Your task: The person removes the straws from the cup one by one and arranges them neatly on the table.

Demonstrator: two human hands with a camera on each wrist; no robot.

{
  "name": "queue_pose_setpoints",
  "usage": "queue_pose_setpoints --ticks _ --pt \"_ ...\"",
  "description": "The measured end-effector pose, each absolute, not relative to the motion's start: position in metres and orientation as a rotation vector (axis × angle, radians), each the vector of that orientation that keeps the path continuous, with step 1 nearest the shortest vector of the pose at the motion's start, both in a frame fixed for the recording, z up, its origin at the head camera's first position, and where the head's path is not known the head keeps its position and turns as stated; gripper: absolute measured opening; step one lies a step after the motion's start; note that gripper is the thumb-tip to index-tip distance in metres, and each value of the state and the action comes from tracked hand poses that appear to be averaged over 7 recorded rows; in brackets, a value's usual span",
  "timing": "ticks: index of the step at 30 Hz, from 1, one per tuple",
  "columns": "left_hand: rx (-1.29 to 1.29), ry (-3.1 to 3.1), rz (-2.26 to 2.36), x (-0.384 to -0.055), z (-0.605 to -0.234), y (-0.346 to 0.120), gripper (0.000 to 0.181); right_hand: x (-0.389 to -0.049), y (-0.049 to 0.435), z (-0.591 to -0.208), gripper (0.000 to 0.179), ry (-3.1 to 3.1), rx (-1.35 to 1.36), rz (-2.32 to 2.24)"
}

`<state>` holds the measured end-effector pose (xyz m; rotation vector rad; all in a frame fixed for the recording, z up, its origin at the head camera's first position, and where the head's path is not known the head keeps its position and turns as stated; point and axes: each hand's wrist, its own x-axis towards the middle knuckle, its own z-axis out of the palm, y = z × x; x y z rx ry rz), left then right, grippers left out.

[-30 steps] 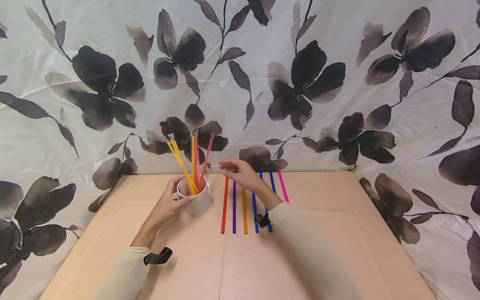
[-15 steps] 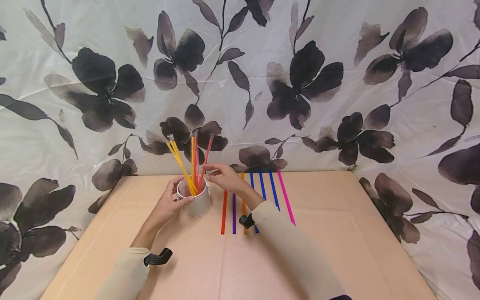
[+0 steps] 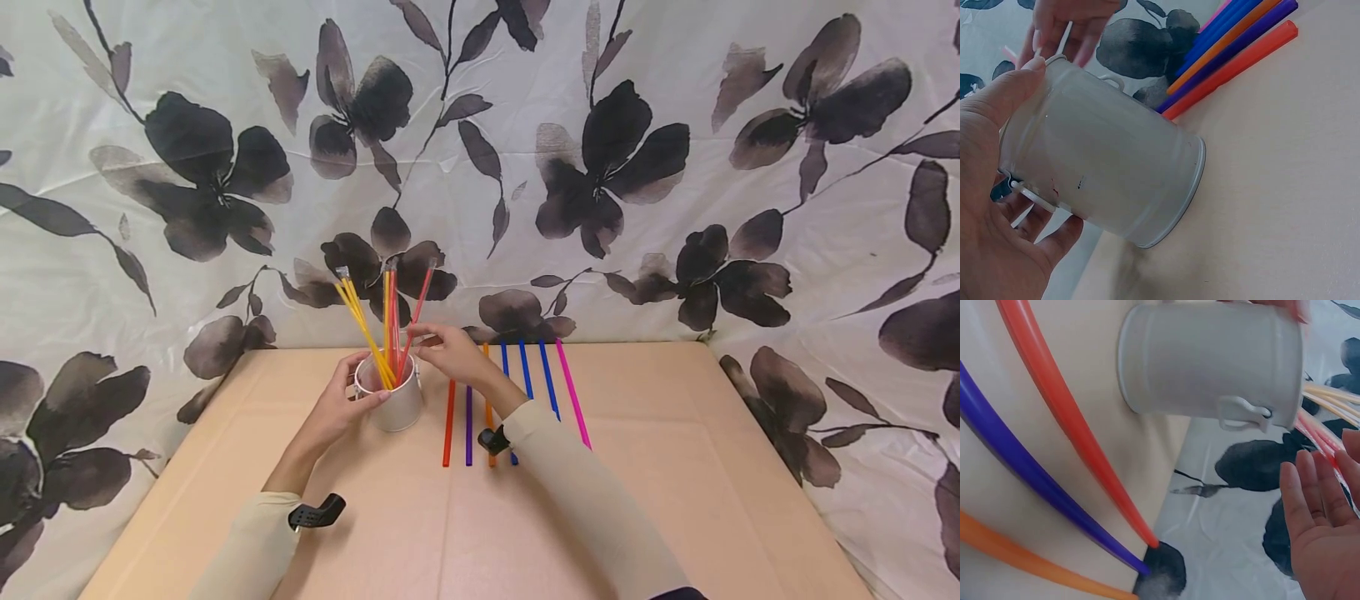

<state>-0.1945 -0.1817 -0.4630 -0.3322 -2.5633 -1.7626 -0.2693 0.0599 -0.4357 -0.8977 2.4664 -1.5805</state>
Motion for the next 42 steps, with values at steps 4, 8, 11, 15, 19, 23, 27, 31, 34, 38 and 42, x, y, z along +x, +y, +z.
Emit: queue_pose_setpoints --ticks 4,8,11,15,19,23,27,31,34,38,42 --pt "-0.328 -2.545 -1.772 -0.205 -0.478 -0.186 0.091 -0.269 0.066 -0.428 0.040 2.500 -0.915 -1.678" --pt "-0.333 -2.529 -1.757 -0.211 -0.491 -0.190 0.090 -0.268 0.073 -0.420 0.037 2.545 -0.917 -1.813" --pt "-0.347 -2.517 -1.738 -0.211 -0.492 -0.190 0.089 -0.268 0.077 -0.415 0.034 2.565 -0.918 -1.946" --pt "-0.362 -2.510 -1.731 -0.209 -0.492 -0.191 0.088 -0.264 0.081 -0.407 0.030 2.568 -0.898 -2.107" --pt "-0.353 -2.516 -1.748 -0.208 -0.493 -0.192 0.088 -0.263 0.085 -0.404 0.026 2.545 -0.872 -2.238" --pt "-0.341 -2.526 -1.749 -0.208 -0.493 -0.192 0.088 -0.265 0.091 -0.405 0.026 2.438 -0.860 -2.352" --pt "-0.342 -2.533 -1.746 -0.207 -0.493 -0.193 0.090 -0.259 0.098 -0.404 0.028 2.419 -0.826 -2.312" --pt "-0.353 -2.524 -1.754 -0.206 -0.491 -0.194 0.090 -0.253 0.103 -0.408 0.030 2.427 -0.746 -2.221" --pt "-0.366 -2.516 -1.758 -0.206 -0.490 -0.194 0.090 -0.248 0.107 -0.415 0.031 2.436 -0.686 -2.147" --pt "-0.375 -2.519 -1.755 -0.206 -0.491 -0.195 0.091 -0.242 0.110 -0.426 0.032 2.497 -0.647 -1.985" --pt "-0.381 -2.517 -1.760 -0.206 -0.491 -0.195 0.090 -0.237 0.111 -0.437 0.031 2.536 -0.615 -1.843"
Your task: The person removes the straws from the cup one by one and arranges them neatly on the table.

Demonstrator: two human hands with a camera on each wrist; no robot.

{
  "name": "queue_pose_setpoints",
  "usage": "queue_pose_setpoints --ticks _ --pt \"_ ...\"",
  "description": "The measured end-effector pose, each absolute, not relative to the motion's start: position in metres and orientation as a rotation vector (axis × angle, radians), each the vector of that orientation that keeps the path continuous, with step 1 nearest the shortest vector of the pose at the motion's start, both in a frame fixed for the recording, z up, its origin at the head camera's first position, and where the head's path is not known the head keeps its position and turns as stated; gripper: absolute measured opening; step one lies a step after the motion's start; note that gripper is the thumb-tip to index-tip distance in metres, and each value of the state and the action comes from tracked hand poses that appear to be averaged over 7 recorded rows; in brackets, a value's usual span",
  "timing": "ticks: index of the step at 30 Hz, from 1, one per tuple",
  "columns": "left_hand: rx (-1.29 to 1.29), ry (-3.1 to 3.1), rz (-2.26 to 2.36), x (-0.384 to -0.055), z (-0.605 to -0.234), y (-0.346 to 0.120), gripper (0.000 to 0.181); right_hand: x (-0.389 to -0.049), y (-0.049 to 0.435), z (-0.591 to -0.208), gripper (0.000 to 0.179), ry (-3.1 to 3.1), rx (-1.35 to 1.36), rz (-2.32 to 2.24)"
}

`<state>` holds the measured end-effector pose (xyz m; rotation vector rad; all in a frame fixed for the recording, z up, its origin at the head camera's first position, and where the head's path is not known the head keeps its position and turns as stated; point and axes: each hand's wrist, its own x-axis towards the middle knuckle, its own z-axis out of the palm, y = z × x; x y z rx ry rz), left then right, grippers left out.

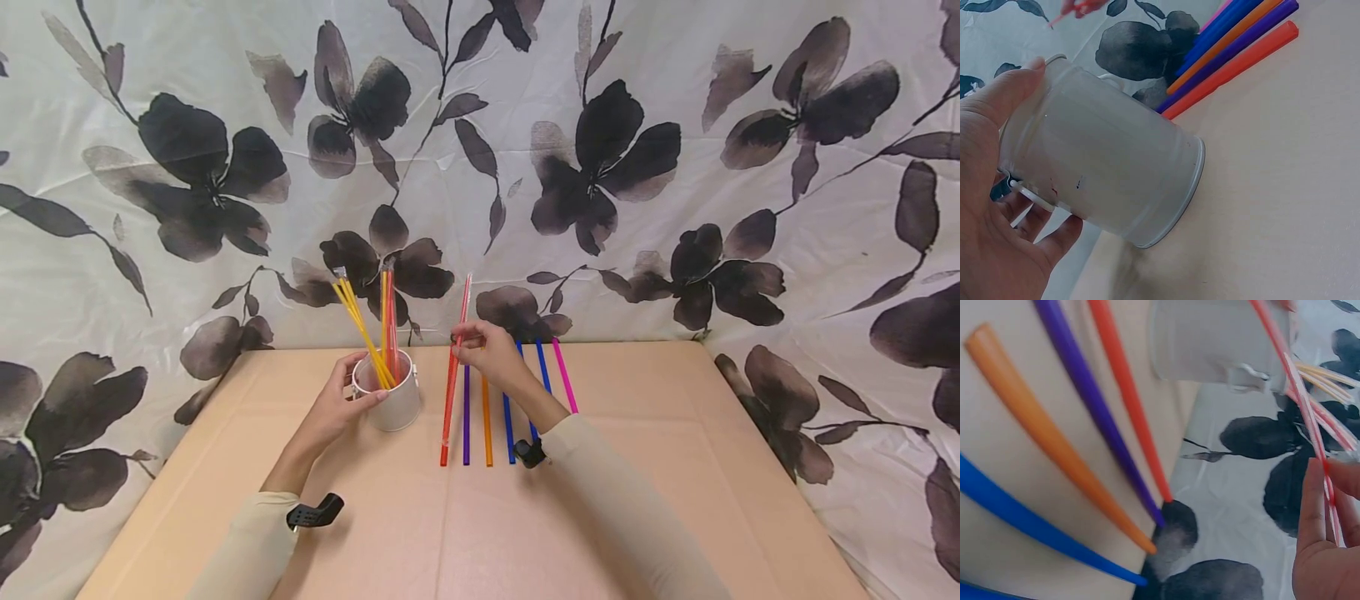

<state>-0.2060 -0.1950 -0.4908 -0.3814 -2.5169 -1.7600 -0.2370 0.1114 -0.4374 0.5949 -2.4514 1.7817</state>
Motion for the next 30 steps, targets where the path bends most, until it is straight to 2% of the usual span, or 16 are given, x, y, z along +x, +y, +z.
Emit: queue_pose_setpoints --ticks 11,30 --pt "-0.390 -2.515 -1.773 -0.214 -0.488 -0.197 0.089 -0.235 0.103 -0.467 0.048 -2.566 0.539 1.853" --pt "-0.369 -2.533 -1.764 -0.214 -0.489 -0.199 0.089 -0.228 0.093 -0.498 0.047 -2.726 0.499 1.697"
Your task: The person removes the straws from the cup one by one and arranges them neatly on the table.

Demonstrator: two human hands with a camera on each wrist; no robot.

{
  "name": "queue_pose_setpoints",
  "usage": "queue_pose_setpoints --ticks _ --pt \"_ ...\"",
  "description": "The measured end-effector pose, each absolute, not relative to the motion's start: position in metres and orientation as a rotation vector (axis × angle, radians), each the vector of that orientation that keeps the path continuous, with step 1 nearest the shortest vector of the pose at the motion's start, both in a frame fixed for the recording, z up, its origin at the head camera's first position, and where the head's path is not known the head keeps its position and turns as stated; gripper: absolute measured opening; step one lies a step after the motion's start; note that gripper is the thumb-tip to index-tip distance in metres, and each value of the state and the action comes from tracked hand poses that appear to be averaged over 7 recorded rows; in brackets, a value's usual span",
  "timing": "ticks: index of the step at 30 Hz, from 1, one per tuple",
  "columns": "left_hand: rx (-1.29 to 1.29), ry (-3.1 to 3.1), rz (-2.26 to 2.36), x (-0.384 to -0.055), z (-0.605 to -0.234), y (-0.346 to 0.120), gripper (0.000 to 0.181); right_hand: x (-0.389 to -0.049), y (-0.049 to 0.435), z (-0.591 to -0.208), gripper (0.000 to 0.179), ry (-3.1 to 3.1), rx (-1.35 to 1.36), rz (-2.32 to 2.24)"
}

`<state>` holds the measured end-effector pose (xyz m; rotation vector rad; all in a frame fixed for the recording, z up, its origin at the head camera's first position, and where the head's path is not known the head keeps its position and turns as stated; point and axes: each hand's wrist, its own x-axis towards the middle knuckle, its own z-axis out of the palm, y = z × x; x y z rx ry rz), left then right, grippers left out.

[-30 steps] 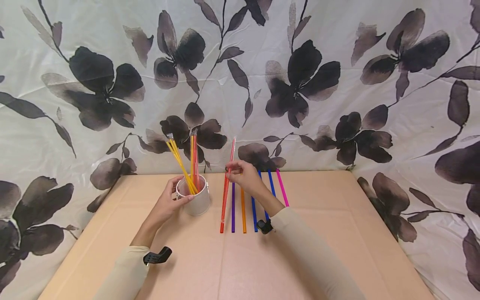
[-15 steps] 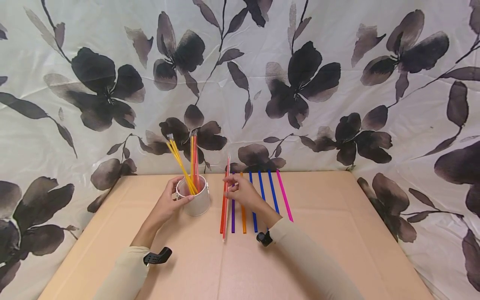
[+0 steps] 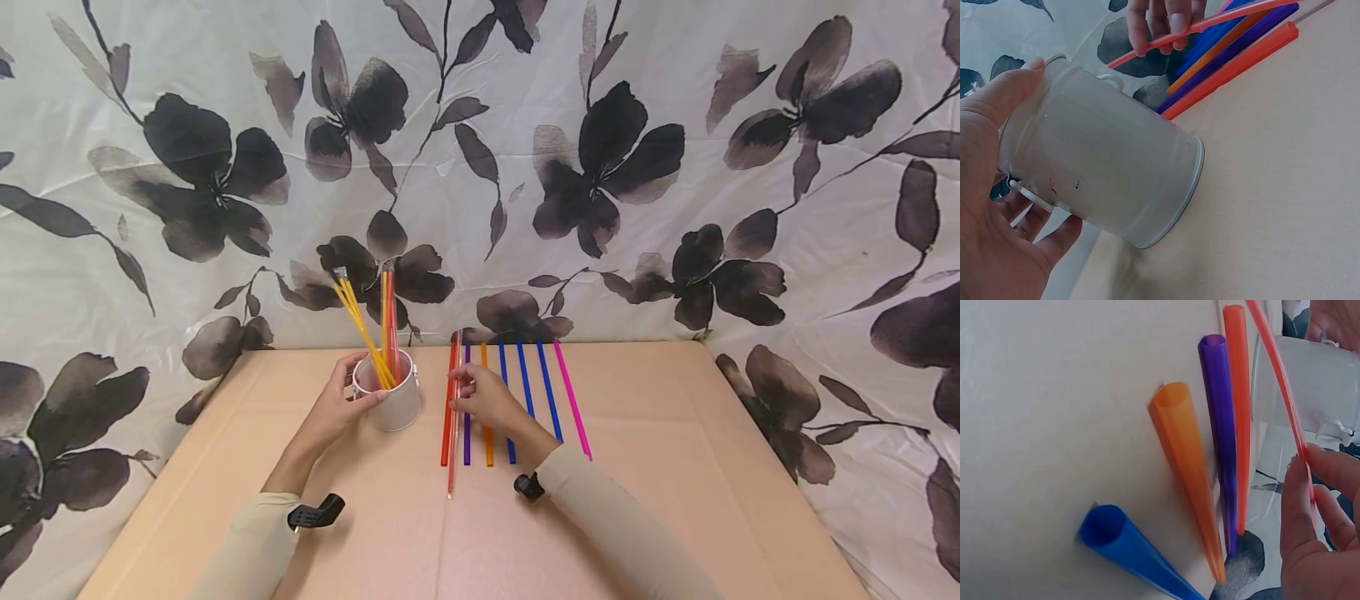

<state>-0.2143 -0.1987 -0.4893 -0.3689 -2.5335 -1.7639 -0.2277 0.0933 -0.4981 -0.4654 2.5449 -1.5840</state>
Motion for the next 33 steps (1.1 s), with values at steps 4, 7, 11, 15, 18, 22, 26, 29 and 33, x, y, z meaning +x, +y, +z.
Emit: queue_pose_setpoints --ticks 4,7,11,15,18,22,26,29,33 --pt "-0.382 -2.517 -1.782 -0.215 -0.490 -0.199 0.088 -0.229 0.093 -0.499 0.045 2.573 -0.478 -1.536" --pt "-0.382 -2.522 -1.805 -0.208 -0.478 -0.196 0.088 -0.229 0.093 -0.499 0.043 2.592 -0.480 -1.499" --pt "-0.385 -2.530 -1.825 -0.197 -0.462 -0.192 0.088 -0.231 0.092 -0.499 0.042 2.618 -0.463 -1.441" --pt "-0.386 -2.532 -1.829 -0.197 -0.461 -0.192 0.088 -0.233 0.092 -0.498 0.042 2.630 -0.450 -1.387" --pt "-0.378 -2.539 -1.826 -0.197 -0.461 -0.192 0.089 -0.234 0.091 -0.498 0.042 2.627 -0.457 -1.353" --pt "-0.374 -2.546 -1.823 -0.195 -0.460 -0.193 0.088 -0.231 0.090 -0.497 0.038 2.636 -0.462 -1.307" --pt "-0.369 -2.553 -1.819 -0.193 -0.459 -0.194 0.088 -0.228 0.088 -0.496 0.037 2.650 -0.464 -1.271" --pt "-0.371 -2.553 -1.822 -0.192 -0.458 -0.194 0.088 -0.227 0.087 -0.495 0.036 2.655 -0.475 -1.247" --pt "-0.385 -2.557 -1.820 -0.190 -0.457 -0.195 0.088 -0.226 0.086 -0.493 0.033 2.658 -0.490 -1.220"
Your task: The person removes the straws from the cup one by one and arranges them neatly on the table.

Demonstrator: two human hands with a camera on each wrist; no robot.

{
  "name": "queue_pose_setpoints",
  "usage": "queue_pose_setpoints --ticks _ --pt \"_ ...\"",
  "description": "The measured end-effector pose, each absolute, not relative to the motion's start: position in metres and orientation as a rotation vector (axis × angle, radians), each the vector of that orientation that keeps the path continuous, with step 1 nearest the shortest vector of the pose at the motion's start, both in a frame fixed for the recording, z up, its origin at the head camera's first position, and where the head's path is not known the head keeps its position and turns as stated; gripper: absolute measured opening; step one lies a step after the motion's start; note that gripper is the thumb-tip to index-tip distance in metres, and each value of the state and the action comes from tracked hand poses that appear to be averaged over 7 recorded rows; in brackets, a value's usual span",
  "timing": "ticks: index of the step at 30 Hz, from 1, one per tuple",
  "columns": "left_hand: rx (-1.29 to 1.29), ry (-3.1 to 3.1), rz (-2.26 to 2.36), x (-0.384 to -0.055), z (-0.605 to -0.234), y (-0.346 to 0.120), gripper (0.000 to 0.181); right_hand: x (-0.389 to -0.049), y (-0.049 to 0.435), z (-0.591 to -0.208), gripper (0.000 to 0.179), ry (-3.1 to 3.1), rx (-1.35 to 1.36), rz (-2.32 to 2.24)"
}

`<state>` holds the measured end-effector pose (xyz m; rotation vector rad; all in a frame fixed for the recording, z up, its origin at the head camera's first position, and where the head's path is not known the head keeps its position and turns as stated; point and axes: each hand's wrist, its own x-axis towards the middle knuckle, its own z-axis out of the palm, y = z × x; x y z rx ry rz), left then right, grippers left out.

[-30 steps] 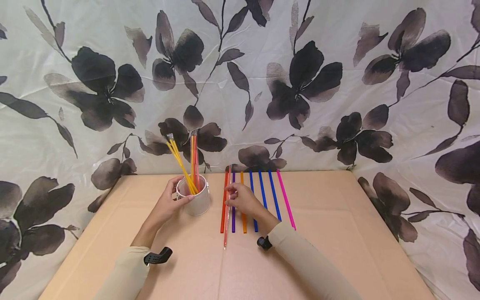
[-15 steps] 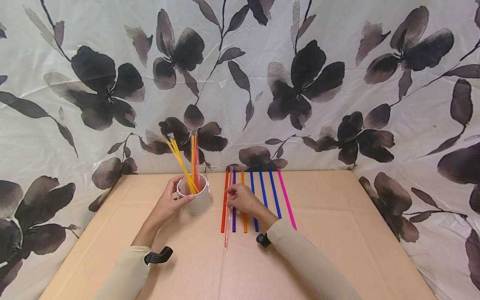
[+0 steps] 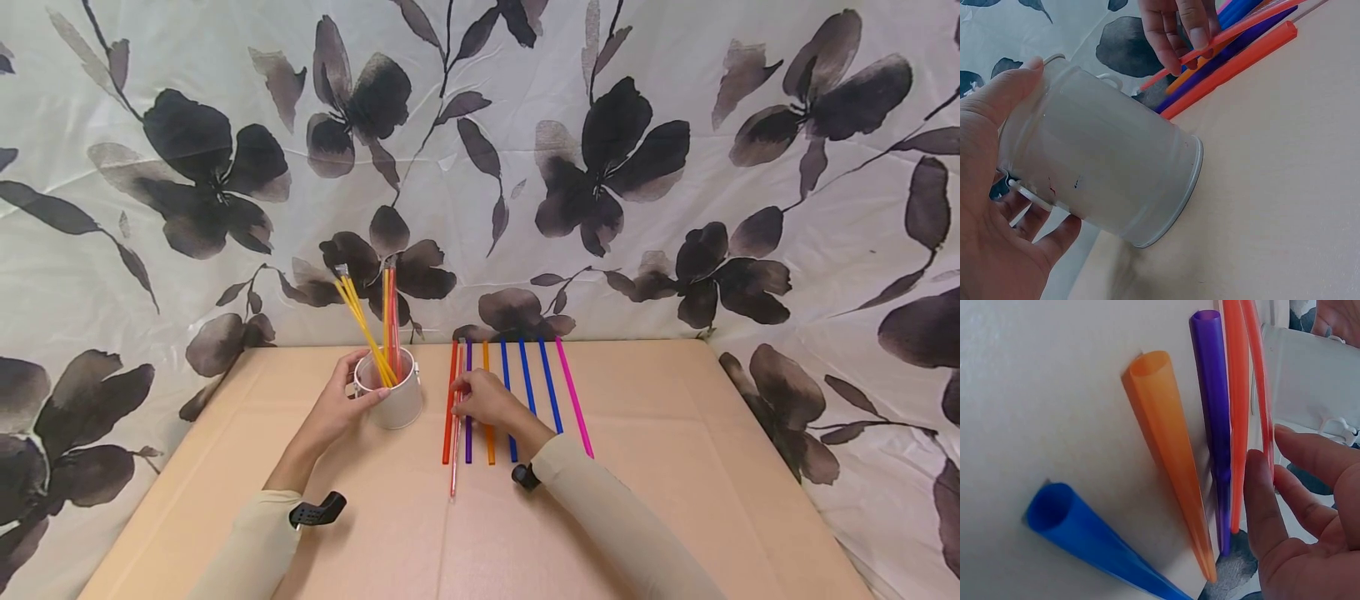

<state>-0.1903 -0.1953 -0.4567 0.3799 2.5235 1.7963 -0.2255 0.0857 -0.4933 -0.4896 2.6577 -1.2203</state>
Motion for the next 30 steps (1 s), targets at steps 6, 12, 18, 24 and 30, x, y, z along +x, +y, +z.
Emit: queue_pose_setpoints --ticks 6,12,18,24,30 --pt "0.387 2.531 1.782 -0.1897 -0.4574 -0.1960 0.089 -0.2261 0.0853 -0.4927 0.031 2.653 -0.492 -1.196" --pt "0.394 2.535 1.782 -0.1903 -0.4590 -0.1965 0.088 -0.2251 0.0861 -0.4912 0.028 2.656 -0.516 -1.184" --pt "0.414 2.539 1.788 -0.1906 -0.4599 -0.1969 0.088 -0.2252 0.0860 -0.4903 0.027 2.658 -0.499 -1.158" --pt "0.416 2.540 1.784 -0.1906 -0.4605 -0.1971 0.088 -0.2265 0.0854 -0.4894 0.026 2.682 -0.540 -1.116" --pt "0.415 2.546 1.780 -0.1907 -0.4607 -0.1973 0.088 -0.2266 0.0845 -0.4891 0.026 2.688 -0.541 -1.091"
